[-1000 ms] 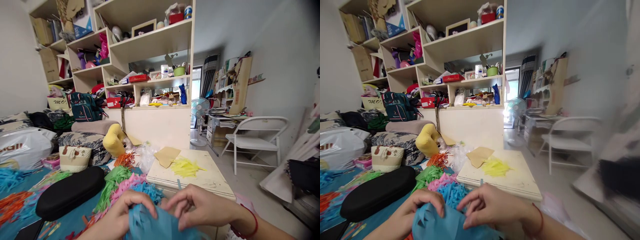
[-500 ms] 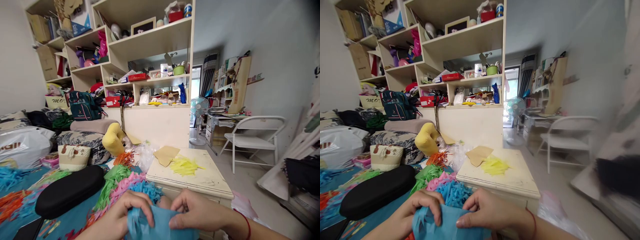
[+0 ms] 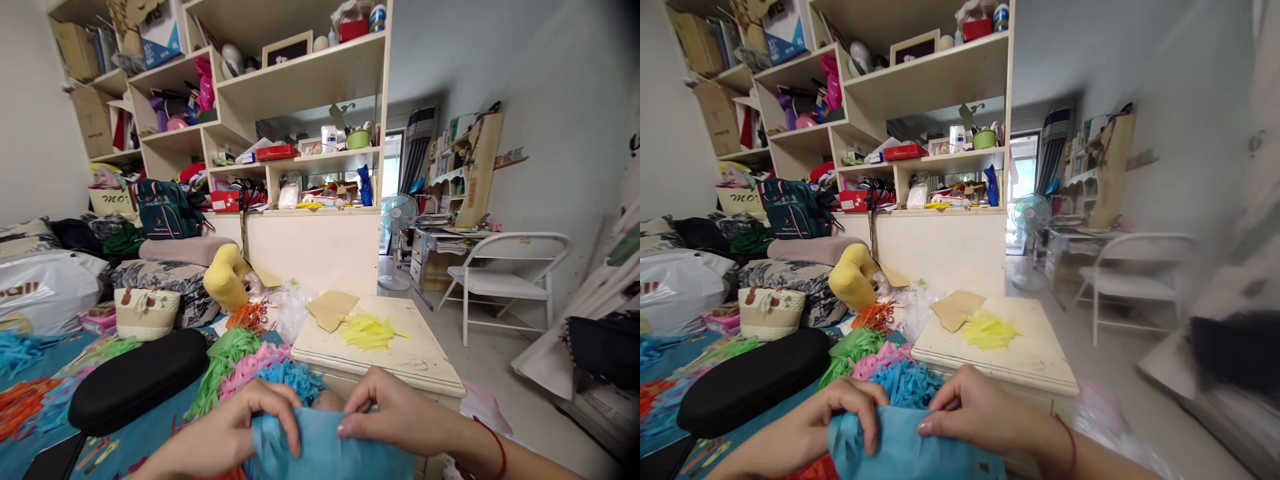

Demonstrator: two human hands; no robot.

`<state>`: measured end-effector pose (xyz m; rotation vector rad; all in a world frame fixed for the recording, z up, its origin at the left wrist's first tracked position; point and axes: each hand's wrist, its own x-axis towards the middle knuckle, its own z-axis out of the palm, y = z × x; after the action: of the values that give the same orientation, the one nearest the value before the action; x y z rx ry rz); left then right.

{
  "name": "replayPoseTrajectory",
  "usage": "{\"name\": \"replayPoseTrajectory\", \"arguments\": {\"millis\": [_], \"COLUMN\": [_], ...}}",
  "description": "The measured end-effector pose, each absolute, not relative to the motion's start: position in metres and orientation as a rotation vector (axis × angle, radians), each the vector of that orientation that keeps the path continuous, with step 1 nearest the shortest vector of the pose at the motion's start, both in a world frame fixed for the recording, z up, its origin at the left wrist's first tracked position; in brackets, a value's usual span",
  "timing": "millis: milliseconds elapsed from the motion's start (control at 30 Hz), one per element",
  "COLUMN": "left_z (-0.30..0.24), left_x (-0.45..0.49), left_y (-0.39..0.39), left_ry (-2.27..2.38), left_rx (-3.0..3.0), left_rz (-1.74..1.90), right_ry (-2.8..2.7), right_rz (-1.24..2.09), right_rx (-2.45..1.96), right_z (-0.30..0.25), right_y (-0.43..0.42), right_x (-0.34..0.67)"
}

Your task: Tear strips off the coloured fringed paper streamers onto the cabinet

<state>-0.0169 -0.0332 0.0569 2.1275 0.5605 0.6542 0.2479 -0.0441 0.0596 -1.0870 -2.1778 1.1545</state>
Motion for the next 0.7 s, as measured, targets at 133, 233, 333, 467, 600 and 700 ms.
{"name": "replayPoseTrajectory", "arguments": {"millis": [133, 233, 333, 467, 600, 700], "left_z": [0.076, 0.073, 0.060, 0.047, 0.044, 0.046], "left_x": [-0.033, -0.008, 0.030, 0.050, 0.039, 0.030], "left_y": [-0.024, -0.028, -0.034, -0.034, -0.035, -0.039], "left_ry": [0.537, 0.780, 0.704, 0.670, 0.710, 0.829], "left_rx": [2.294, 2.323, 2.317, 2.198, 2.151, 2.127], "left_rz": [0.452, 0.533, 0.468, 0.551, 0.582, 0.598], "right_ry": [-2.312, -2.413, -2.434, -2.377, -2.233, -2.104], "right_rz": [0.775, 0.579, 0.429, 0.598, 0.870, 0.877], "right_rx": [-1.155, -1.179, -1.214, -1.244, -1.255, -1.197], "right_z": [0.068, 0.069, 0.067, 0.066, 0.066, 0.062], "right_y": [-0.050, -0.054, -0.057, -0.059, -0.062, -0.066], "right_x": [0.245, 0.240, 0.239, 0.246, 0.253, 0.255]}}
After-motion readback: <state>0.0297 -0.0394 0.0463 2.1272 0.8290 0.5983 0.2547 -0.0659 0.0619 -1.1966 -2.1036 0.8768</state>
